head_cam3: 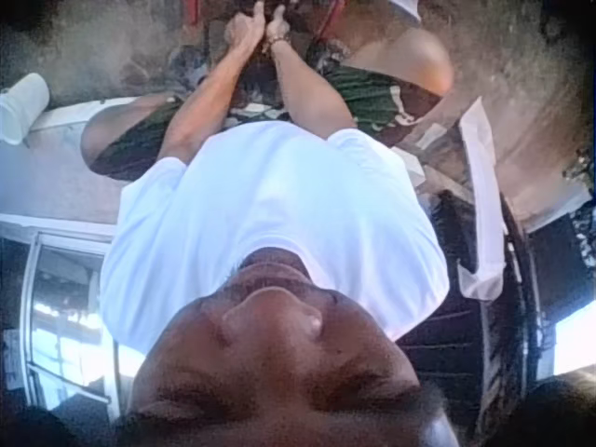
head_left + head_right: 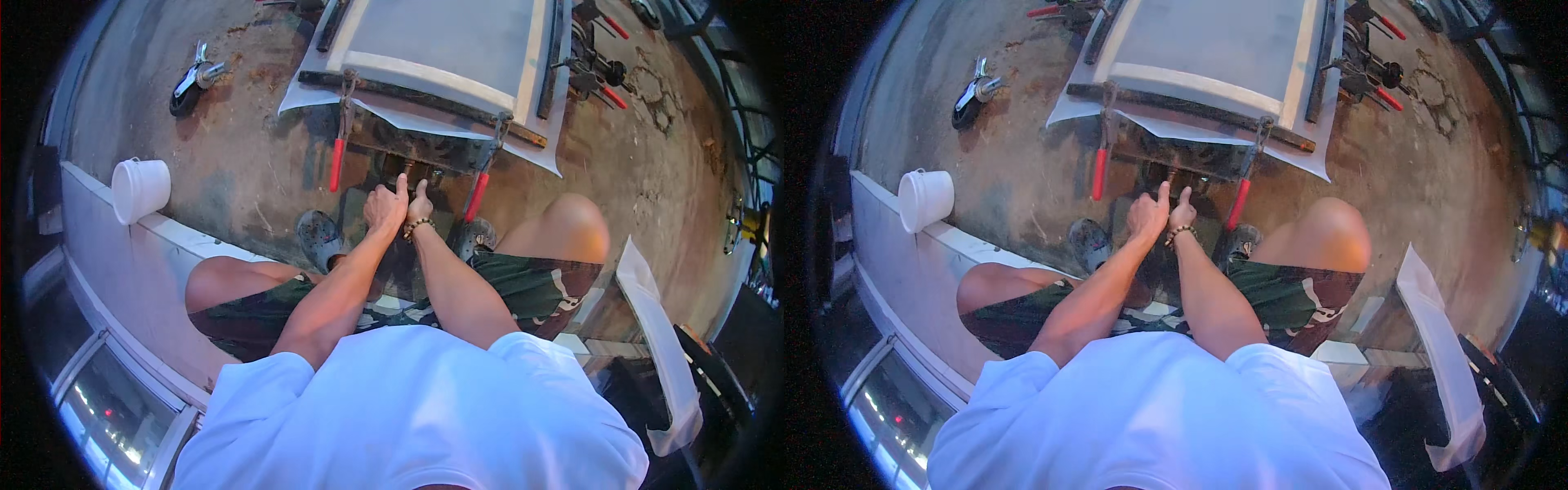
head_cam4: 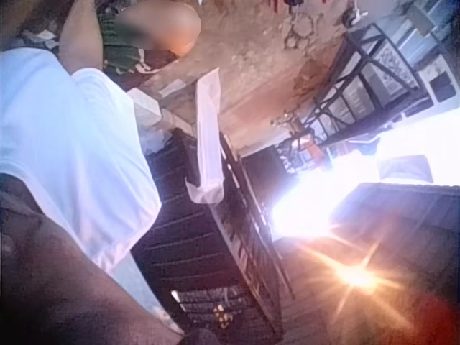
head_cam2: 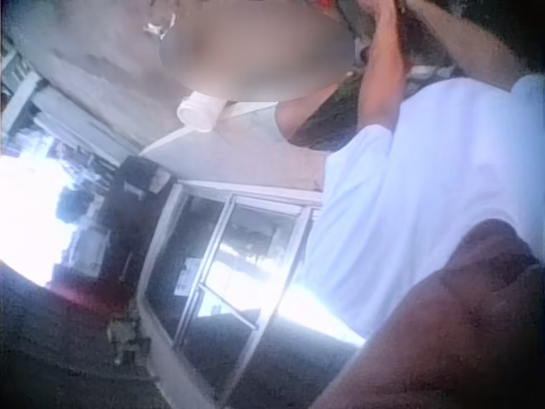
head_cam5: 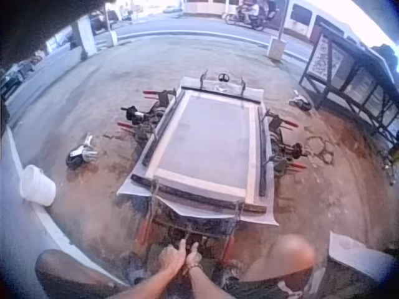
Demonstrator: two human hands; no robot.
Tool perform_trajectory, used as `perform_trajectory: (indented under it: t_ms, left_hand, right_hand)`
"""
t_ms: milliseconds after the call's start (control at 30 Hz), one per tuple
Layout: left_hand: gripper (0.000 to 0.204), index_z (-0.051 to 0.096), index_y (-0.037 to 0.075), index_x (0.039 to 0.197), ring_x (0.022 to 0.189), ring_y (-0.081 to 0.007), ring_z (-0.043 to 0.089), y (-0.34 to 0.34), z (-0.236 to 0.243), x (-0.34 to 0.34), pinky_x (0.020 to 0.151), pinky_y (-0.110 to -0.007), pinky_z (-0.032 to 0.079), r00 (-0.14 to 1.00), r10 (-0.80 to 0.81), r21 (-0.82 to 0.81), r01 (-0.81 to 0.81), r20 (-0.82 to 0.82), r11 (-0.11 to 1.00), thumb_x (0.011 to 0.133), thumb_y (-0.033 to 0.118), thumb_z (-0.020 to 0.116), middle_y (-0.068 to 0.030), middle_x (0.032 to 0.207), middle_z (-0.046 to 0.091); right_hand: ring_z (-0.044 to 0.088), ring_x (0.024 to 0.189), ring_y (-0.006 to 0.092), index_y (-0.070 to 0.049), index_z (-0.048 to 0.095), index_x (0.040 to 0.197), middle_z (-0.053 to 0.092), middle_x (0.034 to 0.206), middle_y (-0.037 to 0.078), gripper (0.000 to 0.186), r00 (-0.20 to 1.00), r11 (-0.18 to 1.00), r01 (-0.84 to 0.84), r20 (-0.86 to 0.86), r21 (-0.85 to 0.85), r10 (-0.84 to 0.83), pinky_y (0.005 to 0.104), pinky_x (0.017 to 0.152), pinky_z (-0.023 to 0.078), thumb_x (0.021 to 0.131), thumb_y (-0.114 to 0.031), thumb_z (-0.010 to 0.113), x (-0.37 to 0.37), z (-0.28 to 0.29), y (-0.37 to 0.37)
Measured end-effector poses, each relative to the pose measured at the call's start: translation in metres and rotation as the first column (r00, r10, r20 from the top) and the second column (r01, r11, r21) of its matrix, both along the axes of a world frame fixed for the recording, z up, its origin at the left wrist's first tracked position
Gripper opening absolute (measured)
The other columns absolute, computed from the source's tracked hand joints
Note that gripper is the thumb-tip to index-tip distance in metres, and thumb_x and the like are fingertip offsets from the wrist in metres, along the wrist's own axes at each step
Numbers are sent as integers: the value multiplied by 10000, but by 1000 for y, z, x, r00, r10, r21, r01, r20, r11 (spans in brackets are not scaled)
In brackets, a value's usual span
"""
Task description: The person adjusts the alignment knobs and frame clamps on a screen-printing carousel by hand, then checks the tension of the screen mesh.
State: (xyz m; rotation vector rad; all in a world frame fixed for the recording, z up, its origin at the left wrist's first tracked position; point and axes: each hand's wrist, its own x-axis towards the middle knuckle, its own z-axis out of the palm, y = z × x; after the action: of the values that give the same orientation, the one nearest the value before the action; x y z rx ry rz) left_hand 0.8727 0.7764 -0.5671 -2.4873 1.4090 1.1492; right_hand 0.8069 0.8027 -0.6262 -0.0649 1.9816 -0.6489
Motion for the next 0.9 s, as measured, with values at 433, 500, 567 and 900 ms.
perform_trajectory:
  t_ms: [433, 500, 567, 900]
  left_hand:
    - [741, 608, -37, 1108, 837, -216, 611, -5, -50, 29, 746, -364, 476, 482, 652, 453, -472, -585, 756, 745, 608, 655, -102, 995, 636]
    - [693, 636, -55, 1033, 830, -282, 639, 6, -59, 29, 755, -412, 485, 538, 647, 315, -583, -540, 749, 775, 588, 624, -168, 942, 662]
    - [671, 650, -60, 981, 870, -344, 640, 5, -45, 13, 781, -439, 479, 826, 455, 68, -460, -334, 885, 796, 582, 591, -232, 945, 658]
    - [619, 653, 61, 1028, 782, -197, 624, -17, -1, 32, 700, -370, 489, 354, 708, 603, -371, -611, 706, 768, 622, 614, -64, 964, 658]
  right_hand:
    - [603, 917, 407, 68, 650, 810, 657, 889, 241, 757, 935, 995, 11, -353, 101, 26, 467, 821, 427, 880, -642, 394, 21, 10, -9]
    - [598, 933, 399, 29, 682, 812, 663, 891, 230, 779, 972, 989, -66, -214, 132, 93, 459, 853, 423, 860, -685, 375, 19, 33, -7]
    - [624, 822, 390, 9, 696, 762, 672, 794, 206, 813, 989, 998, -68, -135, -14, 66, 442, 773, 453, 827, -737, 380, 8, 28, -13]
    - [577, 902, 418, 72, 618, 909, 614, 938, 265, 732, 904, 1000, 25, -427, -6, -25, 489, 839, 421, 879, -628, 409, 33, 26, -6]
